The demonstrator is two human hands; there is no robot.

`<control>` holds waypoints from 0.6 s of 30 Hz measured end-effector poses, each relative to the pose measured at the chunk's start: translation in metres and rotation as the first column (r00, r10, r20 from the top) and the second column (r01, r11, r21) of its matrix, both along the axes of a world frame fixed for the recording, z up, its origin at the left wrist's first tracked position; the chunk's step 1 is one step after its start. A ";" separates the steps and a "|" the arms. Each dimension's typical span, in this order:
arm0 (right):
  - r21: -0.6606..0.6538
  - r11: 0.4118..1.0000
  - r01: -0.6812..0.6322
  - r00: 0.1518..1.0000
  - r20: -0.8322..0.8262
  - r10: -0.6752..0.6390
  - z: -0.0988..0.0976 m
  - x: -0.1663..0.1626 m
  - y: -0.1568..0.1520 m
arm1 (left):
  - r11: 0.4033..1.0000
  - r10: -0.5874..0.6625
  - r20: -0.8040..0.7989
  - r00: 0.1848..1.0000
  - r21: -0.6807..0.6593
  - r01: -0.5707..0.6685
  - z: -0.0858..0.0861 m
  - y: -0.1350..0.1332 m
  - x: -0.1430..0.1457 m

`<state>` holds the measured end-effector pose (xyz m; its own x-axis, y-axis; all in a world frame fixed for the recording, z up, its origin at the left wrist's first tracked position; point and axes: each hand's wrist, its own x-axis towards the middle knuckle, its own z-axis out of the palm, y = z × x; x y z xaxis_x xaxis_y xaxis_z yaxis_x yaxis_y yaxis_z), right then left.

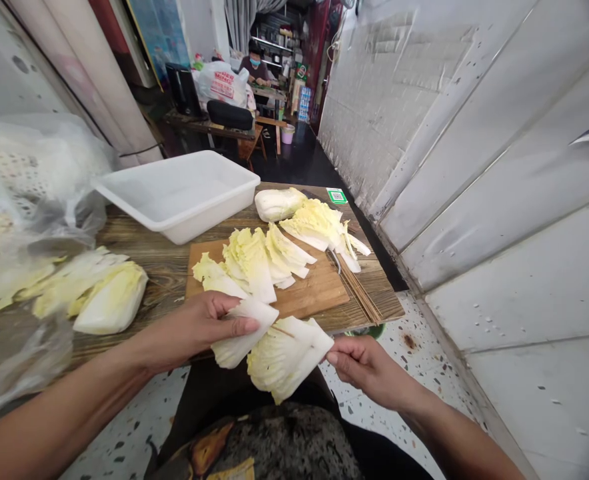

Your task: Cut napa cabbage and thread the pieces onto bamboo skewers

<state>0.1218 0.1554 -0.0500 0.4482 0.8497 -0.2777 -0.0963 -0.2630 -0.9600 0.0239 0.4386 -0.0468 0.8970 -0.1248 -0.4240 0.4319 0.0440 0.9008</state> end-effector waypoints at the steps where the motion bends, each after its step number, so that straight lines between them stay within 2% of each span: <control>1: -0.002 1.000 0.007 1.000 -0.016 -0.007 -0.001 -0.001 0.000 | 1.000 -0.006 0.007 1.000 0.006 0.006 0.000 0.000 0.000; 8: -0.036 0.999 0.027 0.997 -0.070 -0.030 -0.008 -0.004 -0.001 | 0.999 -0.046 0.012 0.999 0.030 0.045 -0.001 0.000 0.003; 18: -0.036 0.998 0.045 0.994 -0.098 -0.048 -0.007 -0.008 0.000 | 0.992 -0.110 0.025 0.994 0.063 0.108 0.016 -0.009 0.010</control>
